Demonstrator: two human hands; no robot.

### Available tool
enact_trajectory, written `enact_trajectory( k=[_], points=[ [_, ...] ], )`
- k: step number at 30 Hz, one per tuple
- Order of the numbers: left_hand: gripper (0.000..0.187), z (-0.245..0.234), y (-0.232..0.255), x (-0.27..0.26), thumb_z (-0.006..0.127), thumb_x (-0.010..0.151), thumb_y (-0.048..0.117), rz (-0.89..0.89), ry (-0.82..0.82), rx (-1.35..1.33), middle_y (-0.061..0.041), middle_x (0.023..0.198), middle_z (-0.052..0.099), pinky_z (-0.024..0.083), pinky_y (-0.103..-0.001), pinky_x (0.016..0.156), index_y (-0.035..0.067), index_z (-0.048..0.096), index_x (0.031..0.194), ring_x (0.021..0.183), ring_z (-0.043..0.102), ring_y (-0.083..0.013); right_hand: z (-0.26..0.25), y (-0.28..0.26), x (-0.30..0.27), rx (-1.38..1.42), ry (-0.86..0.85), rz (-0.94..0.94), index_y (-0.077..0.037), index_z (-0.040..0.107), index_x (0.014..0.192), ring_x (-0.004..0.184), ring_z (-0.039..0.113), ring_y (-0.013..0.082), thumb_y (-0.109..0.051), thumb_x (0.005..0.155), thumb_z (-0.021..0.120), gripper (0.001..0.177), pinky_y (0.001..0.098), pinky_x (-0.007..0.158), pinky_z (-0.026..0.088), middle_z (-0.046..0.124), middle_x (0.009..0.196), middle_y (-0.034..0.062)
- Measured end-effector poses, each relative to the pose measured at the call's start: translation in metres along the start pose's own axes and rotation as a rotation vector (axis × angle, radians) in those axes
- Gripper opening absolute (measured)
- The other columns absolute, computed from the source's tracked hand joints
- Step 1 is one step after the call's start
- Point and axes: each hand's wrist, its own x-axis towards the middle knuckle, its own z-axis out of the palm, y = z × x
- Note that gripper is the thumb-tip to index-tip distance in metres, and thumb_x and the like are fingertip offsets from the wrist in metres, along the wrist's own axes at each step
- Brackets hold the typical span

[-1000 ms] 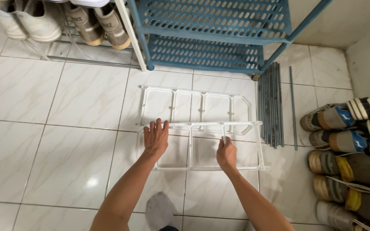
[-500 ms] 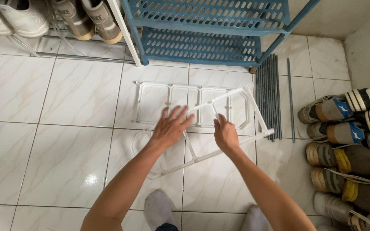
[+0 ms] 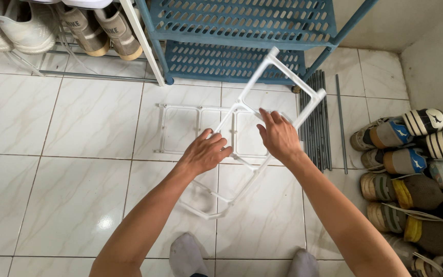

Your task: The person assembles a shoe rack by first adjusting a blue plastic shelf unit, then laying out white plastic base panels on the floor. They insert metal poles into the base panels to form the rack's frame.

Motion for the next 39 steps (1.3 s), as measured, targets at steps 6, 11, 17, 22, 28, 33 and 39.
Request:
enact_trajectory(
  k=[6, 11, 17, 22, 28, 33, 39],
  points=[
    [0.023, 0.005, 0.005, 0.001, 0.068, 0.086, 0.007, -0.171, 0.315, 0.119, 0.006, 0.08, 0.061, 0.04, -0.048, 0.093, 0.017, 0.077, 0.105, 0.088, 0.06, -0.013, 0.016, -0.022, -0.028, -0.227, 0.198, -0.127, -0.008, 0.067, 0.126, 0.105, 0.06, 0.0308, -0.017, 0.094, 0.065, 0.033, 0.0478, 0.088, 0.051, 0.068, 0.113, 0.0147],
    [0.02, 0.012, 0.013, 0.01, 0.071, 0.091, 0.013, -0.285, 0.451, 0.211, 0.007, 0.082, 0.059, 0.038, -0.041, 0.088, 0.017, 0.075, 0.11, 0.084, 0.058, -0.0123, 0.042, -0.05, -0.051, 0.453, 0.019, 0.387, -0.006, 0.071, 0.112, 0.07, 0.068, 0.0219, -0.026, 0.099, 0.062, 0.025, 0.0374, 0.064, 0.054, 0.072, 0.087, 0.0087],
    [0.017, 0.014, 0.035, 0.014, 0.07, 0.094, 0.015, -0.293, 0.486, 0.14, 0.008, 0.081, 0.056, 0.037, -0.042, 0.086, 0.017, 0.073, 0.11, 0.084, 0.057, -0.0116, 0.048, -0.053, -0.02, 1.206, 0.049, 0.901, 0.003, 0.067, 0.104, 0.068, 0.071, 0.0165, -0.035, 0.103, 0.057, 0.039, 0.0303, 0.053, 0.052, 0.074, 0.087, 0.0111],
    [0.022, 0.003, 0.054, 0.017, 0.069, 0.095, 0.022, -0.298, 0.343, 0.128, 0.005, 0.093, 0.057, 0.036, -0.045, 0.086, 0.014, 0.072, 0.115, 0.093, 0.056, -0.0141, 0.045, -0.045, -0.012, 1.184, 0.093, 0.938, 0.011, 0.062, 0.101, 0.065, 0.074, 0.0228, -0.023, 0.104, 0.054, 0.035, 0.0335, 0.055, 0.061, 0.072, 0.086, 0.0203],
    [0.037, -0.024, 0.057, 0.013, 0.071, 0.09, 0.027, -0.321, 0.418, 0.039, -0.009, 0.123, 0.06, 0.042, -0.046, 0.08, 0.011, 0.065, 0.123, 0.098, 0.056, -0.0249, 0.037, -0.016, -0.012, 1.017, 0.04, 0.882, 0.006, 0.051, 0.096, 0.063, 0.075, 0.024, -0.016, 0.102, 0.047, 0.024, 0.0359, 0.052, 0.064, 0.069, 0.08, 0.0169],
    [0.057, -0.026, 0.035, 0.011, 0.074, 0.089, 0.03, -0.655, 0.225, -0.214, -0.016, 0.121, 0.06, 0.054, -0.047, 0.075, 0.006, 0.051, 0.135, 0.1, 0.063, -0.0328, 0.051, -0.006, -0.025, 0.785, -0.111, 0.791, 0.006, 0.049, 0.097, 0.057, 0.07, 0.027, -0.018, 0.104, 0.044, 0.025, 0.0392, 0.047, 0.056, 0.066, 0.074, 0.0199],
    [0.075, 0.016, 0.034, -0.006, 0.076, 0.085, 0.027, -1.025, -0.129, -0.531, -0.023, 0.119, 0.066, 0.055, -0.051, 0.08, 0.003, 0.035, 0.144, 0.103, 0.067, -0.0408, 0.093, -0.003, -0.042, 0.731, -0.33, 0.738, 0.007, 0.055, 0.096, 0.053, 0.066, 0.0252, -0.015, 0.102, 0.043, 0.026, 0.0397, 0.051, 0.055, 0.063, 0.07, 0.0172]
  ],
)
